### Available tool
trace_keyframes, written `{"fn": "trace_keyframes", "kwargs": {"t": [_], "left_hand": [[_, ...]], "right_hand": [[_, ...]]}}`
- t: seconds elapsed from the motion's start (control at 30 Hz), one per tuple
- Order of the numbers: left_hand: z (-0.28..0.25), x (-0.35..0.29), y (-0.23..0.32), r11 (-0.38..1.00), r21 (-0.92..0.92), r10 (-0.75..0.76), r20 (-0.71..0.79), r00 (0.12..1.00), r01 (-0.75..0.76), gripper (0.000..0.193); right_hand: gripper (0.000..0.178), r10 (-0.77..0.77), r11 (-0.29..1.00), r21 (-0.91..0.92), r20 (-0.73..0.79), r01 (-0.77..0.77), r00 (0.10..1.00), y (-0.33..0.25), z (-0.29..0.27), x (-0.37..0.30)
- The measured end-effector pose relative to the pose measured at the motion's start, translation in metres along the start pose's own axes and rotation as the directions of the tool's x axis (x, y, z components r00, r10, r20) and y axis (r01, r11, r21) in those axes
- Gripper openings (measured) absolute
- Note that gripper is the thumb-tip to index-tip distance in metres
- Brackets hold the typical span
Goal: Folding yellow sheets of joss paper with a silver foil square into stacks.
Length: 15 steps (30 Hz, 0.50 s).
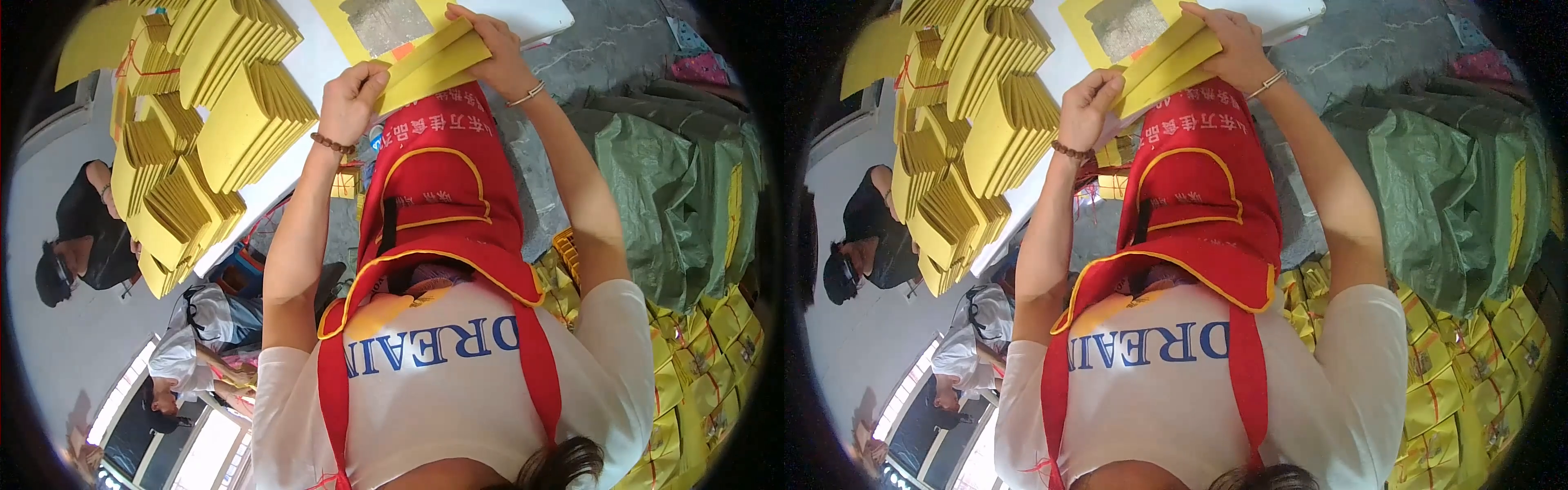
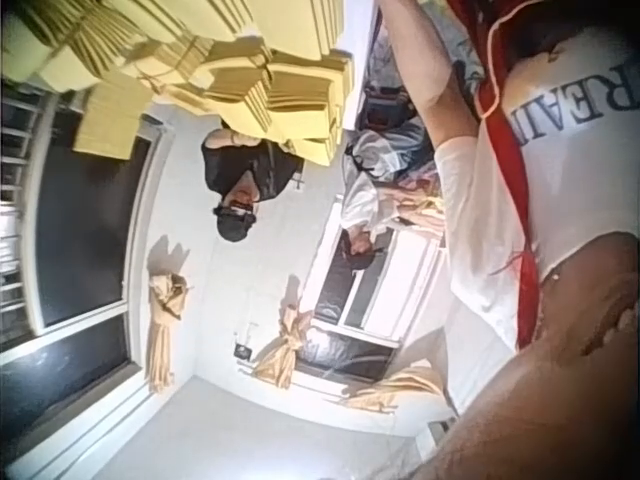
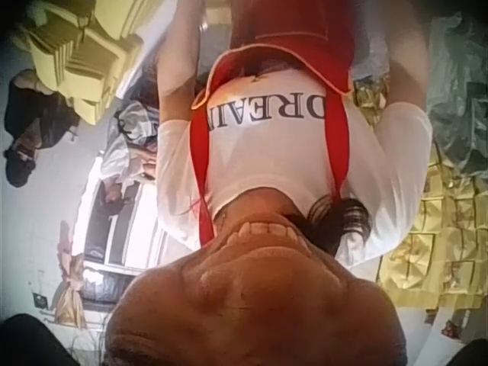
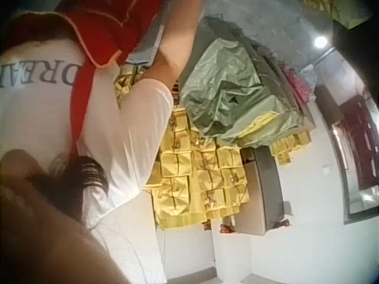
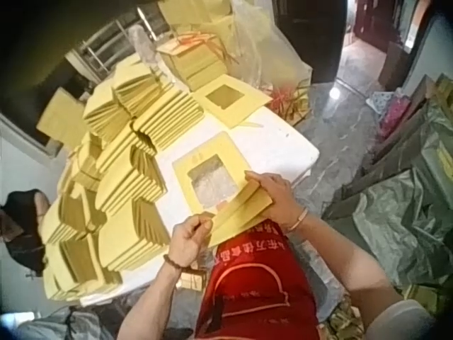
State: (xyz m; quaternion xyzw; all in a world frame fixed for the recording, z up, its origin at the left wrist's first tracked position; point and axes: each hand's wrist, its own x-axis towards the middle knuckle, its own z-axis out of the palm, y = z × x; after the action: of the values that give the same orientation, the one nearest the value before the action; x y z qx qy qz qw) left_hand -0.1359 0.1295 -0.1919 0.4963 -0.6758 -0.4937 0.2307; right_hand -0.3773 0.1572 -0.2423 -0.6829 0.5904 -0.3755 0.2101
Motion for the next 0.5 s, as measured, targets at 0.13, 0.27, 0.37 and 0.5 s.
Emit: {"fn": "trace_keyframes", "kwargs": {"t": [0.13, 0.27, 0.37, 0.5], "left_hand": [[0.0014, 0.0009, -0.0048, 0.998, 0.025, 0.063, -0.015, 0.998, -0.063, 0.021], [-0.0019, 0.002, -0.0049, 1.0, 0.002, 0.025, 0.024, 0.999, -0.025, 0.021], [-0.0015, 0.0016, -0.0059, 0.998, -0.01, 0.055, 0.0, 0.998, -0.055, 0.022], [-0.0004, 0.0027, -0.0067, 0.999, -0.034, 0.034, 0.001, 0.999, -0.034, 0.021]], "right_hand": [[0.073, -0.059, 0.998, 0.019, -0.041, 0.06, 0.997, 0.0086, 0.0057, -0.0003], [0.073, -0.052, 0.998, 0.02, -0.051, 0.054, 0.997, 0.0069, 0.0061, 0.0002], [0.078, -0.062, 0.997, 0.047, -0.072, 0.065, 0.995, 0.0054, 0.007, 0.0008], [0.071, -0.038, 0.998, 0.039, -0.062, 0.04, 0.997, 0.0046, 0.0054, -0.0004]]}}
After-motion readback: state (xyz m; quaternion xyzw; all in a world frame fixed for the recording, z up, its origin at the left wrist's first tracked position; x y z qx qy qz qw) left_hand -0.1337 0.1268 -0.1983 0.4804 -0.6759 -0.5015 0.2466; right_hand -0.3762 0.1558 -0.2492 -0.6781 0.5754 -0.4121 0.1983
